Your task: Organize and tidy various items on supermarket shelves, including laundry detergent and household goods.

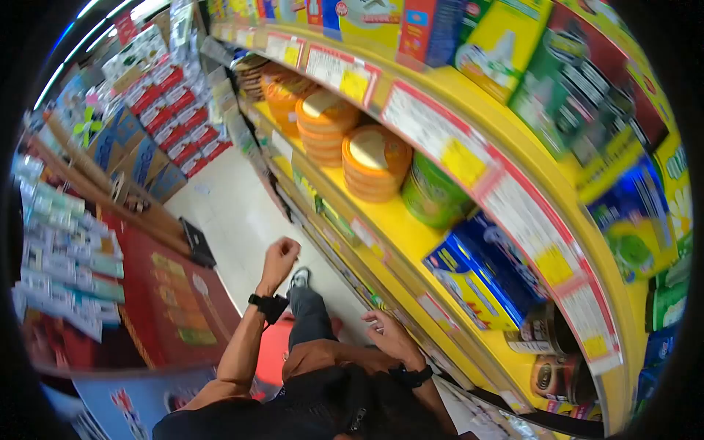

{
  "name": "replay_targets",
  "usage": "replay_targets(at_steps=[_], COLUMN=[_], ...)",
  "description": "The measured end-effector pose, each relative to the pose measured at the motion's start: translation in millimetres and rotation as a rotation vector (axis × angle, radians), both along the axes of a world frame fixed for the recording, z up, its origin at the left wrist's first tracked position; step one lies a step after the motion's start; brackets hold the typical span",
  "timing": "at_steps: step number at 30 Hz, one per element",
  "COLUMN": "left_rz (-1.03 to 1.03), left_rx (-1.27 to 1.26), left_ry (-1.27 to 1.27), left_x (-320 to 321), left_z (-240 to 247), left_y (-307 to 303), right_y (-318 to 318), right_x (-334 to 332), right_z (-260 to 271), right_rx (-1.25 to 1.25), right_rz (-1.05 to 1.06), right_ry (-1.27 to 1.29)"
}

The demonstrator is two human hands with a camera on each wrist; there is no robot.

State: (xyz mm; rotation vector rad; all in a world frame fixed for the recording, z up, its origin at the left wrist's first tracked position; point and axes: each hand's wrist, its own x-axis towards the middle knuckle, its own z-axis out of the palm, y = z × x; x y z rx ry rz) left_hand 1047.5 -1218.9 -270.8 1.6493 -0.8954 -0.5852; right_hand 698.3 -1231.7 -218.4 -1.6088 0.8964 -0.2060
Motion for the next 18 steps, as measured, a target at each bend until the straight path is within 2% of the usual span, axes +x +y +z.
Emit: replay_targets(at_steps=[1,3,5,6,7,9,11,13,14,15,16,18], left_rz=[-0.186,-0.418,-0.670,-0.767,-0.904,-1.109,-1.229,-1.288,-1.322,-1.356,-1.406,-1.473], left_rx=[0.055,0.165,0.238,0.275,0.301,0.277,0.315,0.226,0.264,0.205,0.201,0.232], left_ry=[-0.037,-0.209,-0.314,-0.374,-0.376,-0.434,-0.474,-0.410,-0.375,-0.367,-0.417,-0.475], left_x=[15,10,15,25,37,48,46,46,44,38,31,23], left_z=[-3,25,31,32,22,-22,-46,-78,-72,-82,-105,-131], left_y=[-9,-9,-13,-27,-39,-51,-55,-58,-61,-70,-87,-81], right_y=[-4,-8,-5,-15,-26,-35,-38,-40,-41,-47,-55,-51], right_x=[20,46,83,114,141,164,165,163,165,161,157,151], right_z=[7,20,-9,-7,0,-9,-31,-51,-43,-33,-42,-46], right_rx=[0.002,-0.130,-0.254,-0.361,-0.470,-0.537,-0.579,-0.818,-0.758,-0.776,-0.822,-0.851], right_rz=[-0.035,-0.214,-0.479,-0.579,-0.677,-0.799,-0.899,-0.842,-0.875,-0.860,-0.875,-0.898], right_ry=[-0.010,-0.023,-0.015,-0.007,0.011,0.041,0.087,0.199,0.132,0.189,0.164,0.147])
